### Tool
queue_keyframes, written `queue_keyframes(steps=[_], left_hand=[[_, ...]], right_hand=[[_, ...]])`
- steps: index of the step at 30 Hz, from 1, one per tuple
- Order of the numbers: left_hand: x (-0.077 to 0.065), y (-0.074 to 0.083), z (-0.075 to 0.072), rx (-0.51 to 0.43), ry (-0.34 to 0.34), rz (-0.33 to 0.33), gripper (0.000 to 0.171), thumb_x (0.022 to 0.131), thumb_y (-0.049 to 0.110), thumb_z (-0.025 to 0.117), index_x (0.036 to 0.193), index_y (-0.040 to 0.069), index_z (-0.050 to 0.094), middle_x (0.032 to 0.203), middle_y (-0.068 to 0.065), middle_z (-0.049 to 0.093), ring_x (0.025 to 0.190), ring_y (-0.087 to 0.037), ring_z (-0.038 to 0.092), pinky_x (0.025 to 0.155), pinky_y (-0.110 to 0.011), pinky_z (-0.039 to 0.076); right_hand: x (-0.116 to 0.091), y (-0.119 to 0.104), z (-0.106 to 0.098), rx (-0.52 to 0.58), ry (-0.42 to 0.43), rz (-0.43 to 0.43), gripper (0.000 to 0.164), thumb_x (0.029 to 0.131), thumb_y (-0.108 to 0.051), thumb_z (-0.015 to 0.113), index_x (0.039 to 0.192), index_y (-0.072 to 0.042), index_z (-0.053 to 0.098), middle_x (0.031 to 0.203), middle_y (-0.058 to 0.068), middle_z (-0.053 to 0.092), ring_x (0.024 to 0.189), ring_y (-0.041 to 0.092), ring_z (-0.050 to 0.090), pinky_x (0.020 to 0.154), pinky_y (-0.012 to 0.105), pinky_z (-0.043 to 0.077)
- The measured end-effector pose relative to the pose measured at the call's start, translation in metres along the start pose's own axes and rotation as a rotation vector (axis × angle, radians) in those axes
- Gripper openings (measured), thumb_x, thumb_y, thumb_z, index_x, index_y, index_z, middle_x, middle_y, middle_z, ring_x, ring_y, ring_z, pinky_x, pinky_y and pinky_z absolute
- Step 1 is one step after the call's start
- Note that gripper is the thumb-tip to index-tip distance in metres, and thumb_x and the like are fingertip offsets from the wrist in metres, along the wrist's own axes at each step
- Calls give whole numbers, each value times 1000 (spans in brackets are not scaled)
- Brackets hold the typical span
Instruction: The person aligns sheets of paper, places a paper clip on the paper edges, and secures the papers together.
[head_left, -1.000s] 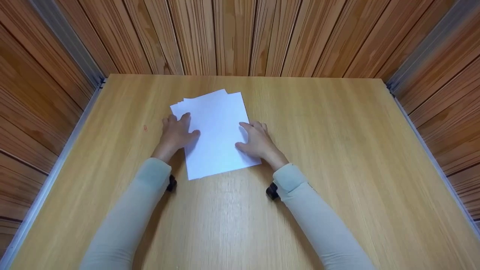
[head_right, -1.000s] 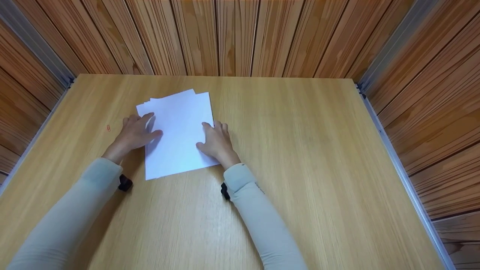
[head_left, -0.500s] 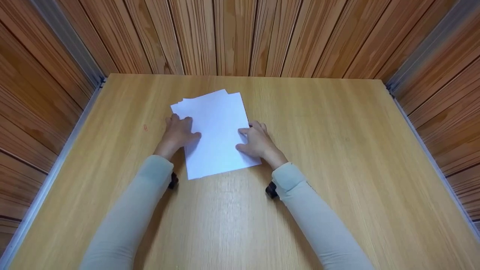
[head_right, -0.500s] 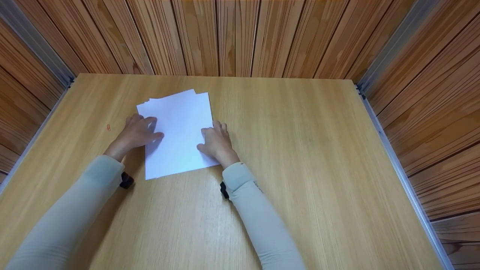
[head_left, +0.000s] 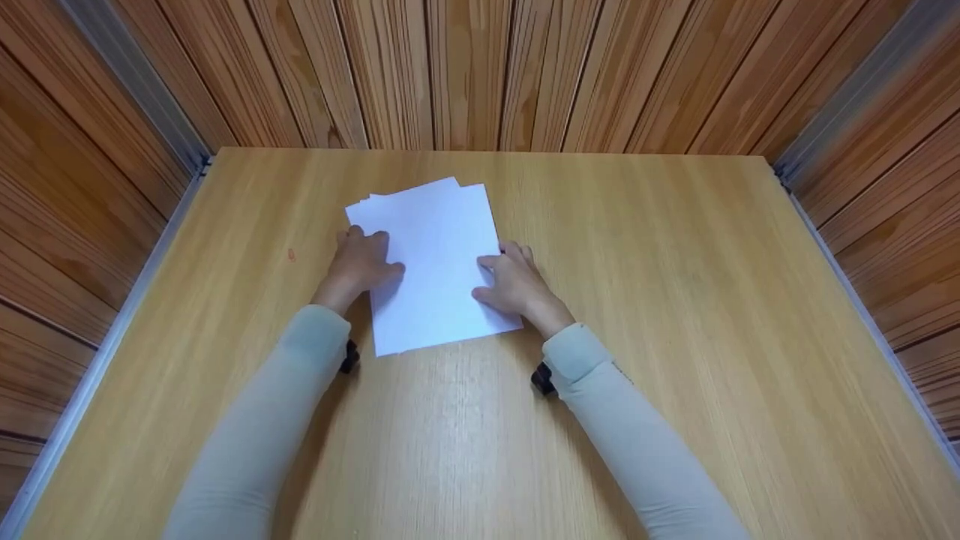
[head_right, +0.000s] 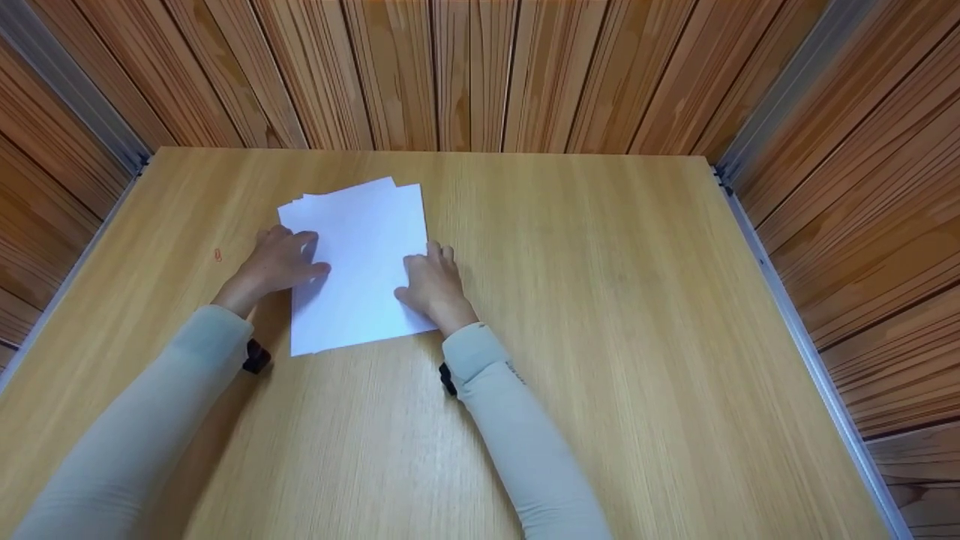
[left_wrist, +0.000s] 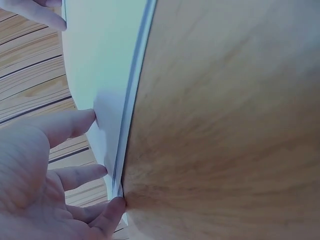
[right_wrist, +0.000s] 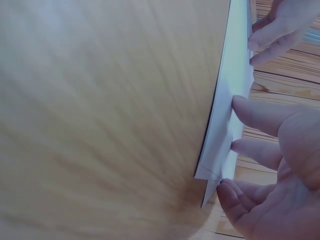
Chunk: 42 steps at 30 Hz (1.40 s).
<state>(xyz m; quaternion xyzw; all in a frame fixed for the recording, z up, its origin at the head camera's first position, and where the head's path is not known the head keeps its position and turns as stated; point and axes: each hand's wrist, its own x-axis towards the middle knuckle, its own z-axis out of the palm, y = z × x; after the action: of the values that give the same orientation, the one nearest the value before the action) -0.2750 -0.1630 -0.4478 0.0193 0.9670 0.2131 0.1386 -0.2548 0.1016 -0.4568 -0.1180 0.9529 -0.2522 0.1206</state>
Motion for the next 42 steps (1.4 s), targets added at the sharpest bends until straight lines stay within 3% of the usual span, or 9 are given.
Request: queue_keyframes(steps=[8, 27, 42], left_hand=[[0, -1, 1, -1, 8, 33, 69, 100, 34, 66, 158, 2, 44, 148, -27, 39, 135, -42, 31, 114, -56, 46], [13, 11, 4, 32, -36, 28, 74, 98, 37, 69, 160, 7, 44, 152, -25, 36, 137, -40, 29, 113, -54, 48], [17, 27, 11, 15, -46, 24, 77, 100, 39, 68, 165, 11, 39, 159, -23, 31, 143, -39, 27, 120, -58, 39]], right_hand=[[-1, 0, 0, -7, 2, 18, 61, 101, -30, 74, 155, -9, 55, 171, 20, 29, 150, 36, 30, 121, 48, 39], [-13, 6, -4, -15, 6, 46, 61, 103, -29, 72, 156, -8, 53, 171, 21, 26, 149, 37, 28, 119, 49, 40], [-20, 16, -10, -29, 20, 72, 61, 102, -29, 74, 156, -8, 54, 168, 22, 30, 145, 37, 31, 117, 49, 42]])
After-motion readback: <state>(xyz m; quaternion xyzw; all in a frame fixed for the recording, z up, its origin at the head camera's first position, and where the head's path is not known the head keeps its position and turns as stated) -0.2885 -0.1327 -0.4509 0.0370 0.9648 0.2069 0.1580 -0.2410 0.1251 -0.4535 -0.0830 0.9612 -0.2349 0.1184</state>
